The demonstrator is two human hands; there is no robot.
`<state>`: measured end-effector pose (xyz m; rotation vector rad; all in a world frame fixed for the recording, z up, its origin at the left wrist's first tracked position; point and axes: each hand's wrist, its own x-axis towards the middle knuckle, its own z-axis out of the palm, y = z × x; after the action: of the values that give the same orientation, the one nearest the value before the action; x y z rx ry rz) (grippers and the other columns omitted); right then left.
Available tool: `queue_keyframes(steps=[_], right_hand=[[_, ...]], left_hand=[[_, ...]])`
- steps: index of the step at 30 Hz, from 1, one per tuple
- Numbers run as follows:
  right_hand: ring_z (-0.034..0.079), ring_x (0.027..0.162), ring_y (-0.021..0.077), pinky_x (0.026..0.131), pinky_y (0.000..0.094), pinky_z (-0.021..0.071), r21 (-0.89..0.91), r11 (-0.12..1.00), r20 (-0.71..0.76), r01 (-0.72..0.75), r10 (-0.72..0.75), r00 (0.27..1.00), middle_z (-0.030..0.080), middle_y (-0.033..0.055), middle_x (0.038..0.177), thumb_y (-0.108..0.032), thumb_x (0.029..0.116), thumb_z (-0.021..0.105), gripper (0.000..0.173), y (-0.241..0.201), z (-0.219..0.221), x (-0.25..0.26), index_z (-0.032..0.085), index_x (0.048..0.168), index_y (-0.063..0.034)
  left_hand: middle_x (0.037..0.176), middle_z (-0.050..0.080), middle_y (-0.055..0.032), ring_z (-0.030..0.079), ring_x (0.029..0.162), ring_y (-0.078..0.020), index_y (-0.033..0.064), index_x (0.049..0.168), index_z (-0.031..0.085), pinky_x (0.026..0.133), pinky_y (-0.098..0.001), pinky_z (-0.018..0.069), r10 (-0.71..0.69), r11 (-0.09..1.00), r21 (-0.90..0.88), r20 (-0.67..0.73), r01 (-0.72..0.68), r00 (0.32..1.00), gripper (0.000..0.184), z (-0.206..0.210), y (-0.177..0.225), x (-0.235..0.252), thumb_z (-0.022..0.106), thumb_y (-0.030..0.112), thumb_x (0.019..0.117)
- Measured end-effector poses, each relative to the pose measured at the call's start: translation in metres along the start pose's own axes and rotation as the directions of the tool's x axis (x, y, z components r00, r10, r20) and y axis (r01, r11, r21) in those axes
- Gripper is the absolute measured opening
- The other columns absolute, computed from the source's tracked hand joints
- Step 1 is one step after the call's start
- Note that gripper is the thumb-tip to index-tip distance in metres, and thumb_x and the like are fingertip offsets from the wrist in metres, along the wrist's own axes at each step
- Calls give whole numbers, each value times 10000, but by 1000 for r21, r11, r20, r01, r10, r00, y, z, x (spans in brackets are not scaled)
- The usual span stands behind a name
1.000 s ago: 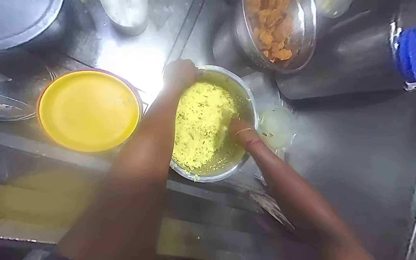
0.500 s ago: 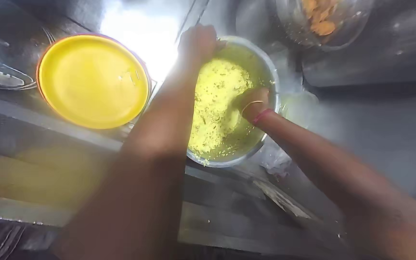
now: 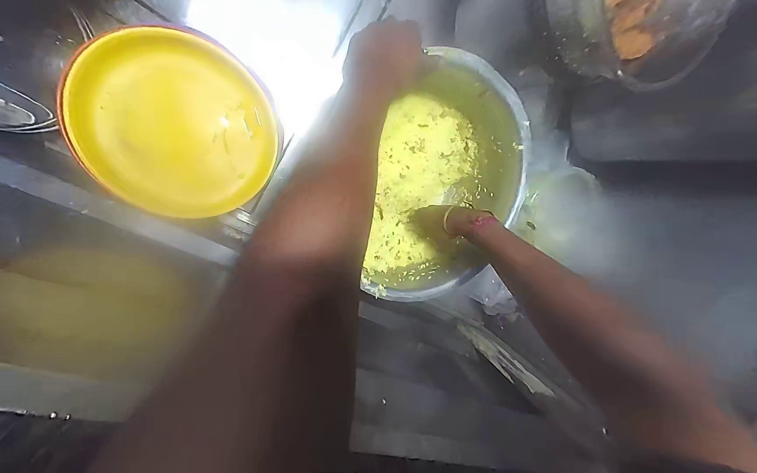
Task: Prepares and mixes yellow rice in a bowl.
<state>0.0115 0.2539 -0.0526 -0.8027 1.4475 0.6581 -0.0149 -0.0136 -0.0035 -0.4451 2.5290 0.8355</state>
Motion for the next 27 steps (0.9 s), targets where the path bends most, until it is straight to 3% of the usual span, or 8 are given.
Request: queue_keyframes(steps=[5, 7, 10, 12, 16, 20, 23, 27], right_hand=[[686, 957, 423, 868, 642, 524, 301, 953, -193, -26, 88, 977, 693, 265, 1018, -61, 976, 645, 211, 2, -20, -54, 671, 1147, 61], [686, 896, 421, 827, 651, 525, 446, 895, -366, -10, 192, 910, 697, 259, 951, -20, 927, 691, 178, 13, -23, -78, 678, 1077, 74], [685, 968, 392, 887, 615, 529, 593, 803, -509, 57, 319, 800, 690, 251, 1049, -20, 961, 650, 305, 16, -26, -108, 604, 1252, 60], [651, 1081, 490, 922, 668, 494, 543, 835, -535, -89, 425, 730, 648, 331, 1155, 21, 936, 650, 391, 5, -32, -121, 553, 1305, 110], [663, 994, 543, 730, 690, 528, 322, 846, -517, -425, 533, 670, 647, 335, 1159, -56, 946, 651, 251, -1, -22, -121, 639, 1157, 78], [650, 1065, 536, 846, 710, 495, 134, 883, -466, -450, 457, 758, 687, 322, 1107, -30, 969, 611, 162, 5, -16, -80, 715, 1038, 73], [677, 1004, 492, 815, 673, 513, -28, 909, -437, -415, 362, 823, 714, 269, 1035, 1, 944, 622, 130, 11, -14, -55, 742, 985, 32], [660, 1086, 501, 838, 709, 509, 29, 921, -199, -389, 387, 900, 702, 281, 1125, -113, 989, 609, 199, -2, -7, -39, 734, 1068, 21]], left_hand=[[1281, 660, -176, 613, 1238, -380, 129, 1238, 674, 953, -631, 495, -2, 1000, 25, -18, 2, 1000, 632, 2, -2, 2, 415, 658, 1006], [1275, 660, -185, 612, 1233, -389, 123, 1239, 672, 956, -641, 488, 3, 1000, 17, -19, -2, 1000, 628, 1, -1, 3, 419, 651, 1010], [1233, 671, -198, 633, 1189, -406, 115, 1206, 678, 911, -663, 497, -1, 1000, 16, -10, 1, 1000, 621, 1, 0, 3, 427, 647, 1008], [1218, 673, -206, 638, 1176, -412, 105, 1192, 680, 893, -663, 502, -3, 1000, 28, -15, 4, 1000, 627, 1, -1, 4, 426, 648, 1009], [1190, 681, -201, 647, 1154, -405, 103, 1157, 688, 883, -650, 508, 8, 1000, 25, -35, -7, 999, 631, 1, -2, 4, 428, 658, 1003], [1204, 680, -191, 644, 1169, -394, 115, 1171, 686, 894, -641, 509, 10, 1000, 26, -23, -9, 1000, 612, 3, -1, 1, 426, 644, 1010], [1225, 675, -177, 638, 1184, -382, 123, 1185, 685, 905, -635, 508, 13, 1000, 22, -28, -13, 1000, 609, 1, -2, 2, 429, 647, 1008], [1194, 683, -178, 650, 1159, -380, 117, 1168, 686, 888, -636, 515, 22, 1000, -2, -25, -22, 999, 624, 1, -3, 4, 439, 664, 997]])
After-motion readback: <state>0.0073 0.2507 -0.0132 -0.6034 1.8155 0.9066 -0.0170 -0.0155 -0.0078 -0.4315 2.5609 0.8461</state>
